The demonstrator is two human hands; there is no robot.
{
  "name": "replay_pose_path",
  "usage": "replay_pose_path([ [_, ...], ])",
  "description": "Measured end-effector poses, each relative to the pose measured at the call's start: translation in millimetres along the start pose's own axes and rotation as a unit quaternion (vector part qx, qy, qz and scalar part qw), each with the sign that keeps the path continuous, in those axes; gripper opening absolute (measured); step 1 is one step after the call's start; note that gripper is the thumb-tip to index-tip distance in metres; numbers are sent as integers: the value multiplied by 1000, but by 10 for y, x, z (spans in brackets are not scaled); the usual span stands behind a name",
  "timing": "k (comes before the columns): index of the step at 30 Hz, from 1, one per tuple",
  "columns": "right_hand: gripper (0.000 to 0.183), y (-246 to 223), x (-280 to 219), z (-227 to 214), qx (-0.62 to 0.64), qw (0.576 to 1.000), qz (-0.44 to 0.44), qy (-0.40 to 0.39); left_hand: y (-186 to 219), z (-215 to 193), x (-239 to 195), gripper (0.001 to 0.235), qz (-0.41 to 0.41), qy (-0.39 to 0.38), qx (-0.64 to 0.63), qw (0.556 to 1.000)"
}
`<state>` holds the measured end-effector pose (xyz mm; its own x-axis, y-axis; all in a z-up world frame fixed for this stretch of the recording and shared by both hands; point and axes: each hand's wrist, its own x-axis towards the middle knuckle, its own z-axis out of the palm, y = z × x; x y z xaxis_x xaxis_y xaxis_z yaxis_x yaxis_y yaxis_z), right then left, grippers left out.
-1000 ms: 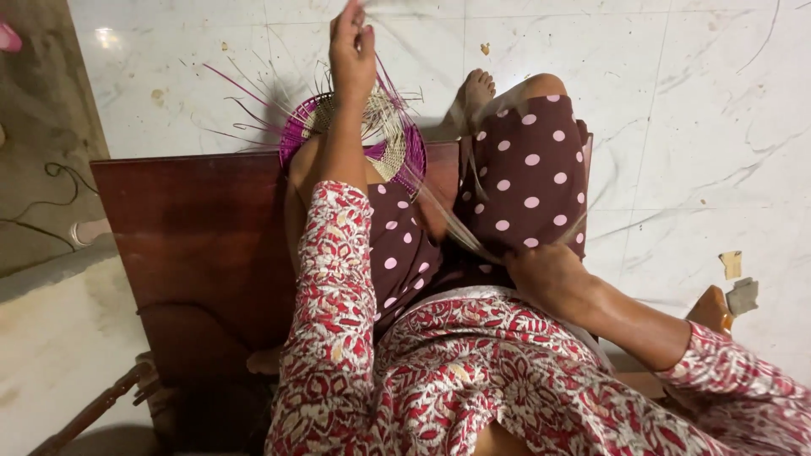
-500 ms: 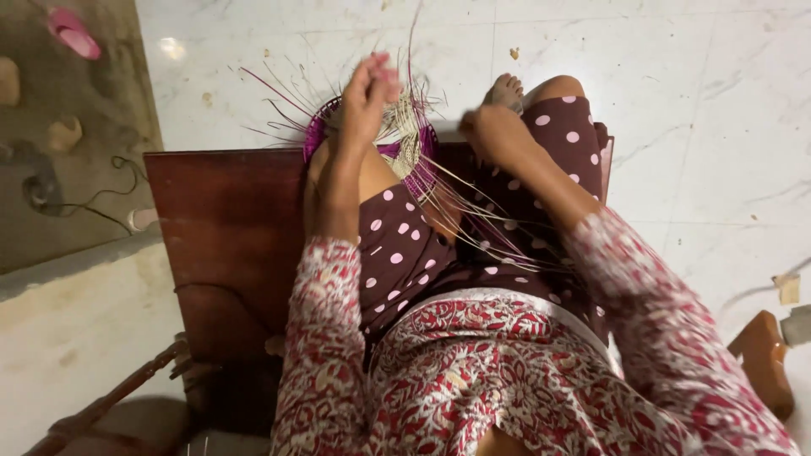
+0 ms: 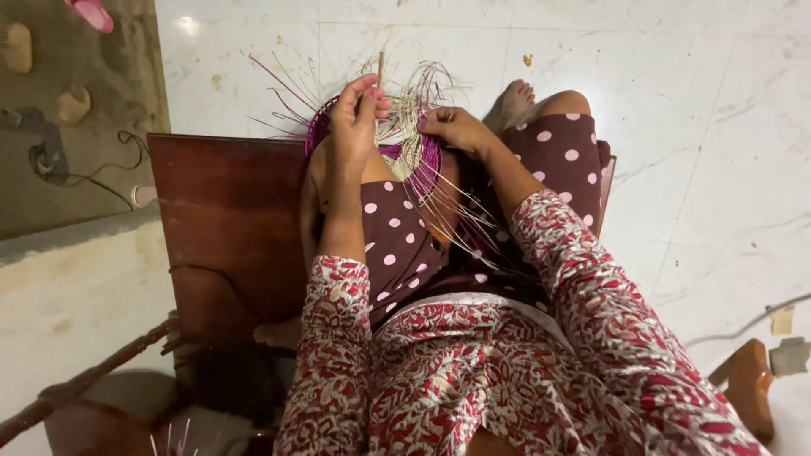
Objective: The person is weaving a basket using natural fibers and purple strands. They are sitting cross-legged on a chair, manipulating the materials with their hands to create the basket's structure.
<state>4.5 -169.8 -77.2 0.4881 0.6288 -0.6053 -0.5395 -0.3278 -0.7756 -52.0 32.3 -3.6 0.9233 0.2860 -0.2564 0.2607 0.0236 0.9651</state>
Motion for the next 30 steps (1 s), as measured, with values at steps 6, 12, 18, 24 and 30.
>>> replay_pose_path([
  [6, 40, 255, 271, 0, 26, 999, -12, 38, -186, -11, 56, 24, 25, 0, -18, 1000],
  [12, 41, 237, 328, -22, -28, 999, 34, 26, -291, -38, 139, 25, 6, -14, 19, 1000],
  [18, 23, 875, 733, -52, 128, 987, -65, 70, -478, -116, 211, 24, -61, -20, 270, 961],
  [24, 22, 497, 367, -133, 138, 989, -19, 41, -485, -27, 480, 53, -217, -155, 314, 911],
  [30, 29, 757, 544, -233, 77, 996, -34, 39, -500, 98, 556, 26, -251, -264, 444, 819],
])
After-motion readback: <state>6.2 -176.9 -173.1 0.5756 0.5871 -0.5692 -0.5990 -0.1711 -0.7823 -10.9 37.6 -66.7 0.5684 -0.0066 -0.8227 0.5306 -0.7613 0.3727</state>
